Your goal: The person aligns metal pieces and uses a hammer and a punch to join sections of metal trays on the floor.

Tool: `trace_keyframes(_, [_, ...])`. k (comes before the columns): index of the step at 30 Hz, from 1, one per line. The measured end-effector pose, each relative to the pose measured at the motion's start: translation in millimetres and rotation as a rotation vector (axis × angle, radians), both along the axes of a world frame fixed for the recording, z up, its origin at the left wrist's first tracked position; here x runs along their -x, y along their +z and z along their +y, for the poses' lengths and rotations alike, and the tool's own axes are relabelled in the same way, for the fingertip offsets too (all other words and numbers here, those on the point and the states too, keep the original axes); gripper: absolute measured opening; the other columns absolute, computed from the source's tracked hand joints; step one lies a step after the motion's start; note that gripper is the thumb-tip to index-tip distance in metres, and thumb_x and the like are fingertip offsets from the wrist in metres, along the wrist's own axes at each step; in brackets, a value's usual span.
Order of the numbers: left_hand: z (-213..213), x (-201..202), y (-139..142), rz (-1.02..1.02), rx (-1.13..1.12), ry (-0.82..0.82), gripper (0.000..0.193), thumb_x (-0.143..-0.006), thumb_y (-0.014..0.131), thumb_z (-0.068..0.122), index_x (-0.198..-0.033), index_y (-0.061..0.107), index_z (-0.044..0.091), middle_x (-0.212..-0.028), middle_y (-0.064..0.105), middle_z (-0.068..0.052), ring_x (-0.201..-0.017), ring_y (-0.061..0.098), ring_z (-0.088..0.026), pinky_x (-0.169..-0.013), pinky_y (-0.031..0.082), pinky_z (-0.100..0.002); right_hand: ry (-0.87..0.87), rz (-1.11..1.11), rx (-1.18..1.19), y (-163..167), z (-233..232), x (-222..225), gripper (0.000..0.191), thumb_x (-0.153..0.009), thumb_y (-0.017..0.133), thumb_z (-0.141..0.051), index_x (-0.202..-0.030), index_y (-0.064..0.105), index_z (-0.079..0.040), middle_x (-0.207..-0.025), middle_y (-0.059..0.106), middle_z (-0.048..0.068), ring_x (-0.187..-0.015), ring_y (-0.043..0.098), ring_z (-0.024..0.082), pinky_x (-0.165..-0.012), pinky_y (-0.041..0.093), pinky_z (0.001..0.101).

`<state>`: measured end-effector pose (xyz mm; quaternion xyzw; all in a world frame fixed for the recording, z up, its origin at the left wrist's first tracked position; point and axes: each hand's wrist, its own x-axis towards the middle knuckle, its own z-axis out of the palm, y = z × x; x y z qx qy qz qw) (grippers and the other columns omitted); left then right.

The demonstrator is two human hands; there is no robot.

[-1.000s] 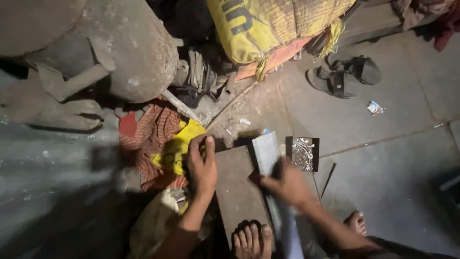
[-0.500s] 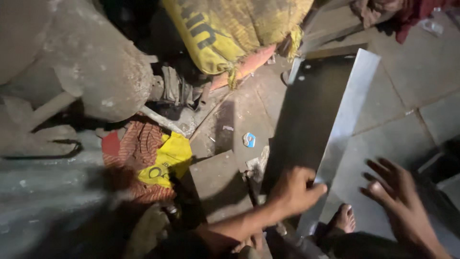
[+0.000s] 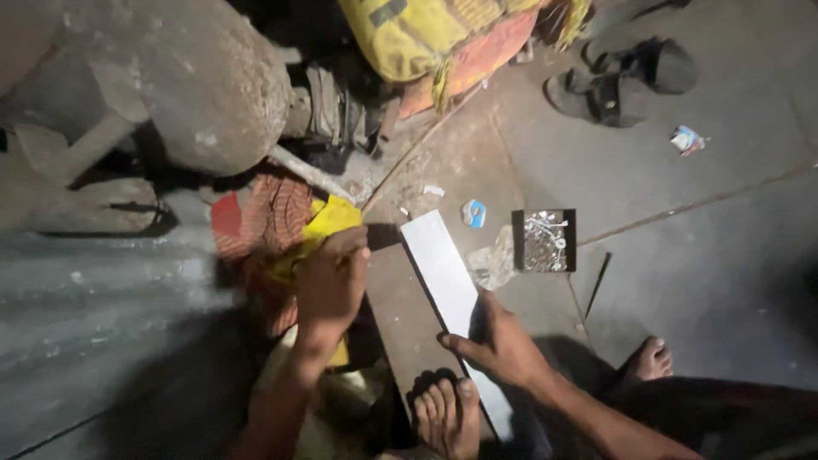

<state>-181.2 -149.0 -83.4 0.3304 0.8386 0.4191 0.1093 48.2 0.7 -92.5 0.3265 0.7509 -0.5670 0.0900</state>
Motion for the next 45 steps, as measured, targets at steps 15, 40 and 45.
trace_keyframes(15, [34,-15,-62,-0.032,-0.018,-0.043,0.015,-0.092,0.073,0.015,-0.105,0.069,0.006,-0.101,0.072,-0.014,-0.095,0.069,-0.033,-0.085,0.054,-0.039,0.107,0.106,-0.113,-18,2,-10,0.091,-0.084,0.081,-0.041,-0.147,0.035,0.006,-0.124,0.063,0.036,-0.113,0.063,0.048,-0.089,0.052,0.0490])
trace_keyframes(40, [157,-105,-38,-1.574,-0.109,-0.164,0.055,-0.096,0.067,0.037,-0.140,0.047,0.011,-0.132,0.062,-0.012,-0.118,0.062,-0.022,-0.097,0.052,-0.035,-0.163,-0.143,0.658,-108,234,-87,0.042,-0.089,0.067,-0.028,-0.126,0.061,-0.009,-0.116,0.074,0.011,-0.101,0.073,0.019,-0.083,0.064,0.0391])
trace_keyframes(45, [140,-69,-27,-1.760,-0.350,0.512,0.033,-0.100,0.062,0.031,-0.120,0.059,0.006,-0.087,0.057,-0.006,-0.066,0.050,-0.017,-0.048,0.037,-0.029,0.181,-0.524,0.060,-162,134,-11,0.037,-0.095,0.072,-0.037,-0.117,0.069,-0.007,-0.099,0.079,0.013,-0.091,0.076,0.027,-0.080,0.059,0.0389])
